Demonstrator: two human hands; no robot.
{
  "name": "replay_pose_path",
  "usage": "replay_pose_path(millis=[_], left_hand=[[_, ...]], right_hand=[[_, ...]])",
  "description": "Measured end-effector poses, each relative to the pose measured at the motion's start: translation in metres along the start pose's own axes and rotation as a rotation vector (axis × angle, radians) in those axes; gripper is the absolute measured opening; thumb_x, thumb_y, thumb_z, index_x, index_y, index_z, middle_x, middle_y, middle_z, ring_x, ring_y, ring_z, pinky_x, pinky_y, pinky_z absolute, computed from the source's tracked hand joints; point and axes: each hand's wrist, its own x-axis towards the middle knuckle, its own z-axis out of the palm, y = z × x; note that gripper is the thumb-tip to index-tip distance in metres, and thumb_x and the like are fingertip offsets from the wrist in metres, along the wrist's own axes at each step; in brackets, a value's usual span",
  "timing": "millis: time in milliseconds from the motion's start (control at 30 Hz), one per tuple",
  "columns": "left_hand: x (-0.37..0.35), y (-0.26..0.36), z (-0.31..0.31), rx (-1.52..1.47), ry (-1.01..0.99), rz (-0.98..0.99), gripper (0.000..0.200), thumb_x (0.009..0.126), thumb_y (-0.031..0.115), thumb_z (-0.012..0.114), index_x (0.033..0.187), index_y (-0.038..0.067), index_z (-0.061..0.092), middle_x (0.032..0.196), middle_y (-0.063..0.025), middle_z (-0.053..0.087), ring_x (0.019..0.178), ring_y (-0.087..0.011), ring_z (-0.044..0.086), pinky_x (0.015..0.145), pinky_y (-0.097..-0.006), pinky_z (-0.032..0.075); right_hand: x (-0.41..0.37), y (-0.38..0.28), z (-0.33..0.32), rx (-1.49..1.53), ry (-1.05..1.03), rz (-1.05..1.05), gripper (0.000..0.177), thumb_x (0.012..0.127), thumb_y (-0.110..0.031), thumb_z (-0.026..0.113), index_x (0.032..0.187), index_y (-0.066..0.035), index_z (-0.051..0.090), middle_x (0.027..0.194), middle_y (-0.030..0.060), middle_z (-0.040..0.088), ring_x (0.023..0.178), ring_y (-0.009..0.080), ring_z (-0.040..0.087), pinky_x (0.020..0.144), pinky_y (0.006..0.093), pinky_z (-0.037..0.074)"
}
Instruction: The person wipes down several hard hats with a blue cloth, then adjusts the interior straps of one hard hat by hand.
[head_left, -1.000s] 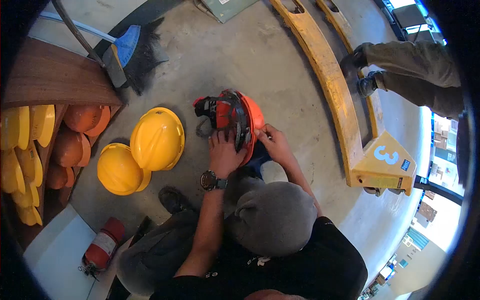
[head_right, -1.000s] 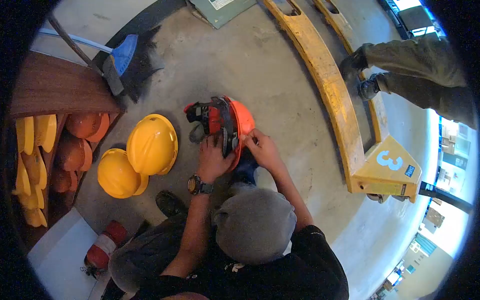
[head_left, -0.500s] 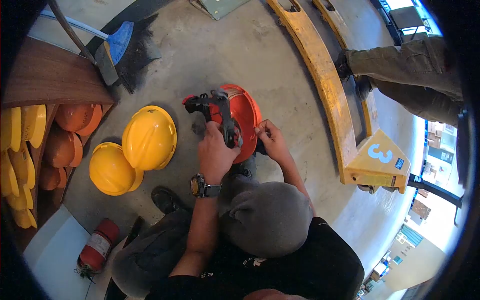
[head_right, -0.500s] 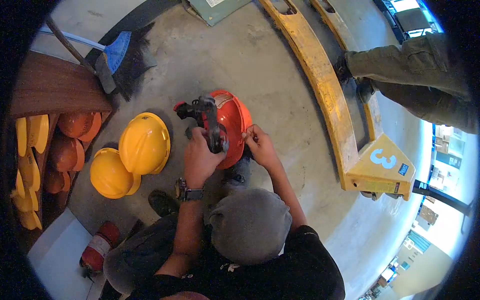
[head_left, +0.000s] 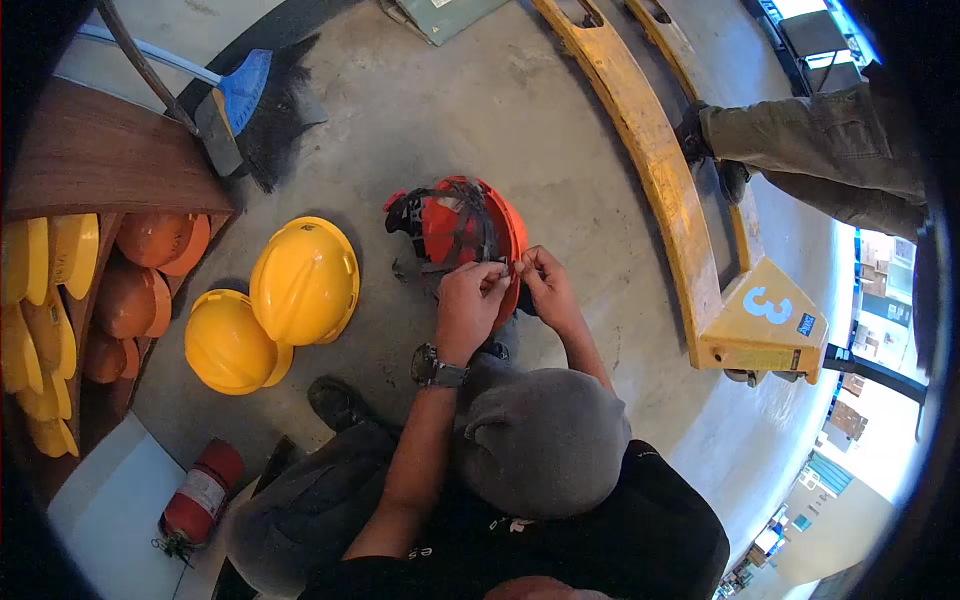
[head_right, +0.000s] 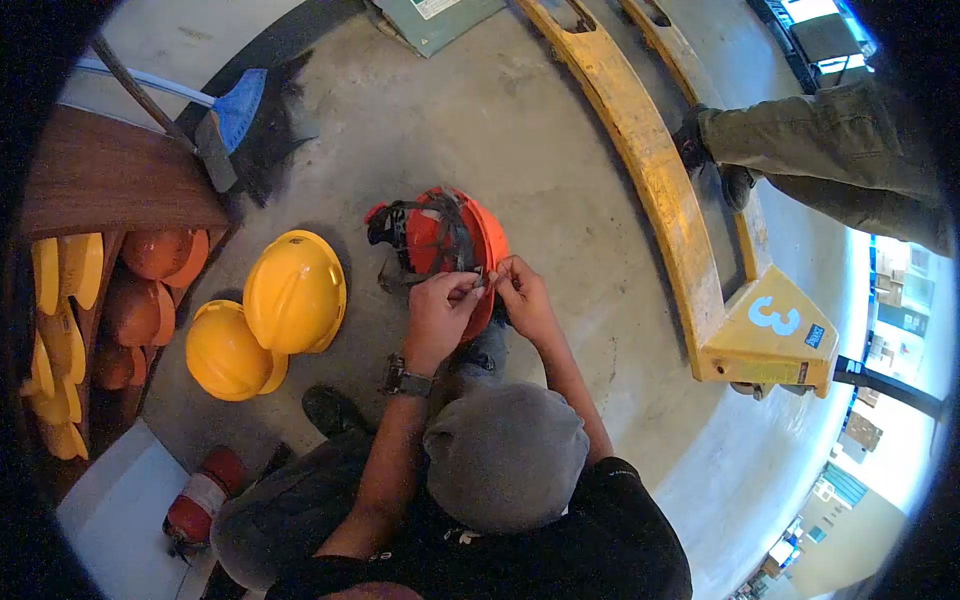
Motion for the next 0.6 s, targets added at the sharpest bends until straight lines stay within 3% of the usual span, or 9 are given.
replay_pose_path(millis=[367,533,600], left_hand=[[0.001,-0.03,-0.003,-0.045,-0.085,0.017,0.019,0.087,0.009,0.071,0.104,0.001,0.073,0.087,-0.0147,0.071,0.076,-0.0209,0.07,0.069,-0.0327,0.054],[0.005,-0.032,-0.008,0.145,-0.178,0.122,0.015,0.087,0.009,0.07,0.099,0.0,0.073,0.086,-0.014,0.072,0.076,-0.0217,0.071,0.07,-0.034,0.055],[0.007,-0.036,-0.009,0.081,-0.207,0.085,0.014,0.087,0.009,0.071,0.096,-0.001,0.073,0.084,-0.0132,0.073,0.074,-0.0204,0.071,0.069,-0.0335,0.055]], right_hand=[[-0.008,0.014,0.014,-0.044,-0.01,-0.056,0.014,0.1,-0.011,0.056,0.089,-0.003,0.05,0.077,-0.0031,0.045,0.074,0.0068,0.041,0.067,0.0242,0.038],[-0.016,0.011,0.017,-0.084,0.001,-0.032,0.013,0.099,-0.01,0.055,0.089,-0.003,0.05,0.076,-0.0022,0.047,0.074,0.0073,0.042,0.067,0.0247,0.039],[-0.018,0.018,0.018,-0.073,0.005,-0.029,0.013,0.099,-0.01,0.055,0.089,-0.003,0.051,0.076,-0.0018,0.047,0.074,0.0078,0.043,0.068,0.0252,0.039]])
